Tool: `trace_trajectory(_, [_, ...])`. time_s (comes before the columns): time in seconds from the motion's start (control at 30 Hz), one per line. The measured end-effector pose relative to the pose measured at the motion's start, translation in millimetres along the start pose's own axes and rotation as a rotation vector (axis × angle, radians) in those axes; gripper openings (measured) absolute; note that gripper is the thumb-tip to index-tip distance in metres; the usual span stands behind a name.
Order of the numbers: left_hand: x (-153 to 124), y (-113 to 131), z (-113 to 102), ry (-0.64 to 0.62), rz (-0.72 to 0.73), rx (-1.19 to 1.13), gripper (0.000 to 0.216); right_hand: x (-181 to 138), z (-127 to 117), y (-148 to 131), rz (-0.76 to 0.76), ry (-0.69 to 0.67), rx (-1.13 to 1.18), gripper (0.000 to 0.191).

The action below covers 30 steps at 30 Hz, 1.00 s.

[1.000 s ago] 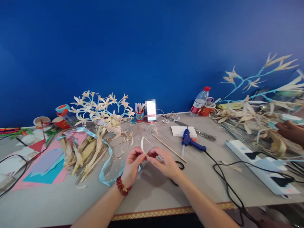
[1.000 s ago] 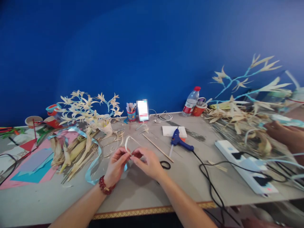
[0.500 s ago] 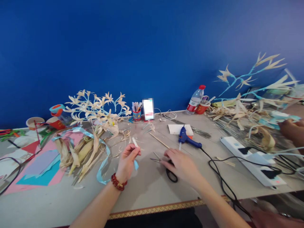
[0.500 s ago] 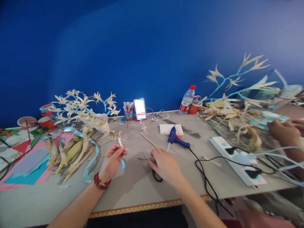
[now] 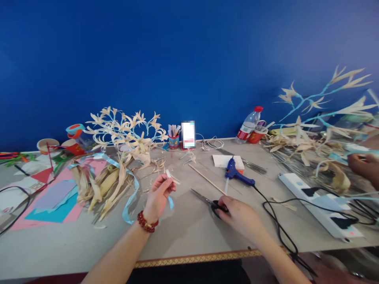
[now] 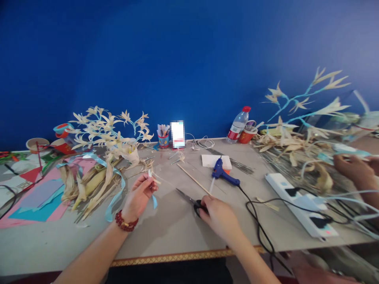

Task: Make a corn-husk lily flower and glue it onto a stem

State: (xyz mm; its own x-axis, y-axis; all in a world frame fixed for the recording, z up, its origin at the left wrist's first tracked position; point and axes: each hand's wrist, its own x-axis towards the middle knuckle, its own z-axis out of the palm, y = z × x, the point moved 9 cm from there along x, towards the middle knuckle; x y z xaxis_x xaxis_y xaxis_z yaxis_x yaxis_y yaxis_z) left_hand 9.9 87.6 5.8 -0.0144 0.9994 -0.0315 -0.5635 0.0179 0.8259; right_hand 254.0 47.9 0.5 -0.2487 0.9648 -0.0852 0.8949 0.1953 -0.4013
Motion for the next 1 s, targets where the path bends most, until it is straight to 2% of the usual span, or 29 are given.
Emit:
trace_trajectory(0.1, [-0.9,4.3,2.4,-0.006,0.023,-0.033,0.013,-1.7,17.6,-1.0,0.010,-0.121,0.567,0.018])
trace_trajectory(0.17, [-2.1,6.0,4.1,-0.005,0.030,-0.041,0.012,-4.0,30.9,-16.2,-0.006,-0.215,0.985,0.028])
trace_trajectory(0.27, [-4.7,7.7,7.6,-0.009,0.042,-0.051,0.012,-5.0,45.2,-45.5,-0.023,-0.271,1.338,0.040])
trace_trajectory(0.4, [-8.5,9.5,13.7,-0.038,0.063,-0.065,0.011,-2.2,65.7,-71.1,0.071,-0.285,1.353,0.046])
trace_trajectory(0.6, [-13.1,3.7,20.4,-0.072,0.033,-0.025,0.008,1.3,70.8,-96.4,0.045,-0.307,1.349,0.047])
trace_trajectory(1.0, [-17.4,-2.1,23.7,-0.082,0.015,0.027,0.008,6.0,67.4,-96.9,0.001,-0.242,1.309,0.040])
